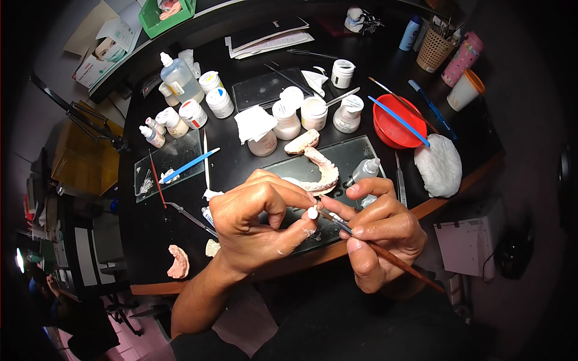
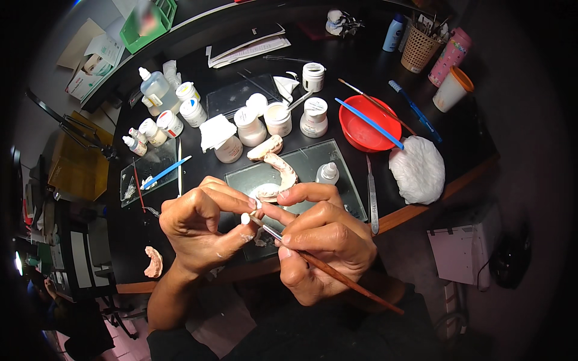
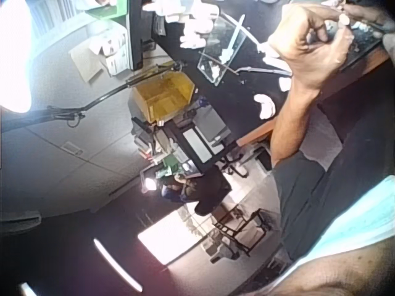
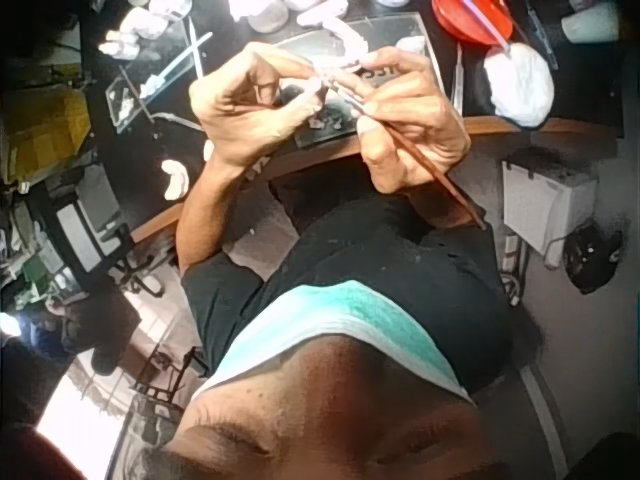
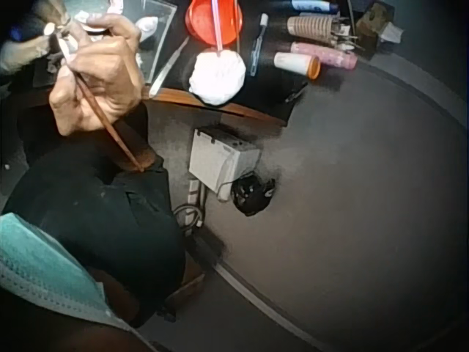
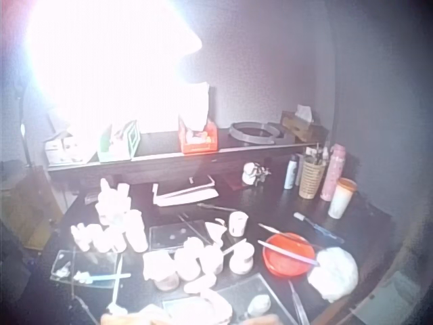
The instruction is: Applying ceramic stain to a dental crown and placing it into a dental furnace for firing.
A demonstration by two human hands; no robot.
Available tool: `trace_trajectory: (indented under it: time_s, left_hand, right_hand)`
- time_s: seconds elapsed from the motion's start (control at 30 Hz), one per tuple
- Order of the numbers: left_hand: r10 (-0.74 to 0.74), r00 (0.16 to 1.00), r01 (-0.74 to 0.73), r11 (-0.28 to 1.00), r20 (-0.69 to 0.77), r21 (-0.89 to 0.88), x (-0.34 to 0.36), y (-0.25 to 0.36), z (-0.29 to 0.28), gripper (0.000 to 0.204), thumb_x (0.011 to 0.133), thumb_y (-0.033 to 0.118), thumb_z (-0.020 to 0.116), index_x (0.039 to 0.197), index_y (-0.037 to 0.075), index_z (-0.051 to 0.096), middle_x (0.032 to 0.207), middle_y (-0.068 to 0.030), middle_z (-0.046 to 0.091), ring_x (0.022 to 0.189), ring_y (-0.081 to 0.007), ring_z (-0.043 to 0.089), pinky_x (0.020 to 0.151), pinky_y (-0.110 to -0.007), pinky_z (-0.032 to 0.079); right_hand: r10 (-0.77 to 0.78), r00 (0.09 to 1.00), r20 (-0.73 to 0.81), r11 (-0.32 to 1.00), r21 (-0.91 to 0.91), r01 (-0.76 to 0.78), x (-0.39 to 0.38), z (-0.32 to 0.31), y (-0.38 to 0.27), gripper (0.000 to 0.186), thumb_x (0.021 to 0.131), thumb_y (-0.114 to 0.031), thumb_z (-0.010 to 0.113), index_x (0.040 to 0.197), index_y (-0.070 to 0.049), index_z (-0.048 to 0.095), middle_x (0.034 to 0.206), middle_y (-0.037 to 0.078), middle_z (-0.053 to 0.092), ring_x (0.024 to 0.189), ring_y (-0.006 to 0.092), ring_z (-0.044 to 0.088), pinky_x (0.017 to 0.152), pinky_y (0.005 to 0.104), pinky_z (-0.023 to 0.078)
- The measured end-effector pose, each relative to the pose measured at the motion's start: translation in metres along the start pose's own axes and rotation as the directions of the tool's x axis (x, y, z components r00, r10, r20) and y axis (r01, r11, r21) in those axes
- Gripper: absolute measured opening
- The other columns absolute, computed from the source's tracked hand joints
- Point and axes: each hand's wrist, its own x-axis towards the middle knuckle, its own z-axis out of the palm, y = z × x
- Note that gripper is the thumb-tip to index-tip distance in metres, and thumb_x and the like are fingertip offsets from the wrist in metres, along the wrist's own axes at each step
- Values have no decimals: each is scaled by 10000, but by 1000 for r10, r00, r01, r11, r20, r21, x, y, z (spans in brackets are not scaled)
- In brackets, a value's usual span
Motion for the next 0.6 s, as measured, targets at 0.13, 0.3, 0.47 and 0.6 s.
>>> trace_trajectory:
  time_s: [0.13,0.3,0.47,0.6]
  left_hand:
    - [-6,1000,6,1000,14,10,-1,0,1,463,687,-67,848,643,117,424,813,-138,781,807,-240,769,698,-307,546]
    - [14,1000,-14,1000,0,1,-1,-1,0,460,689,-62,849,644,117,427,814,-137,781,813,-241,771,698,-308,547]
    - [14,1000,-14,1000,2,-5,-1,-2,0,455,694,-59,848,646,117,431,825,-135,784,815,-244,774,707,-316,549]
    - [68,997,-68,998,19,-15,0,-3,-1,454,707,-60,849,661,121,434,838,-140,786,827,-253,785,710,-321,552]
  right_hand:
    - [-3,999,-54,999,49,6,-2,1,1,209,727,73,621,925,12,649,801,121,664,974,343,660,821,472,685]
    - [53,998,-47,994,101,-48,-3,-1,0,217,722,68,609,932,20,643,795,129,656,1010,347,642,840,484,680]
    - [60,998,2,991,122,-60,-4,-3,0,231,726,64,603,953,26,630,795,130,647,1038,347,628,878,499,669]
    - [14,999,34,997,72,-16,-4,-3,-2,236,774,43,593,1006,-4,596,867,120,619,1102,325,567,924,528,654]
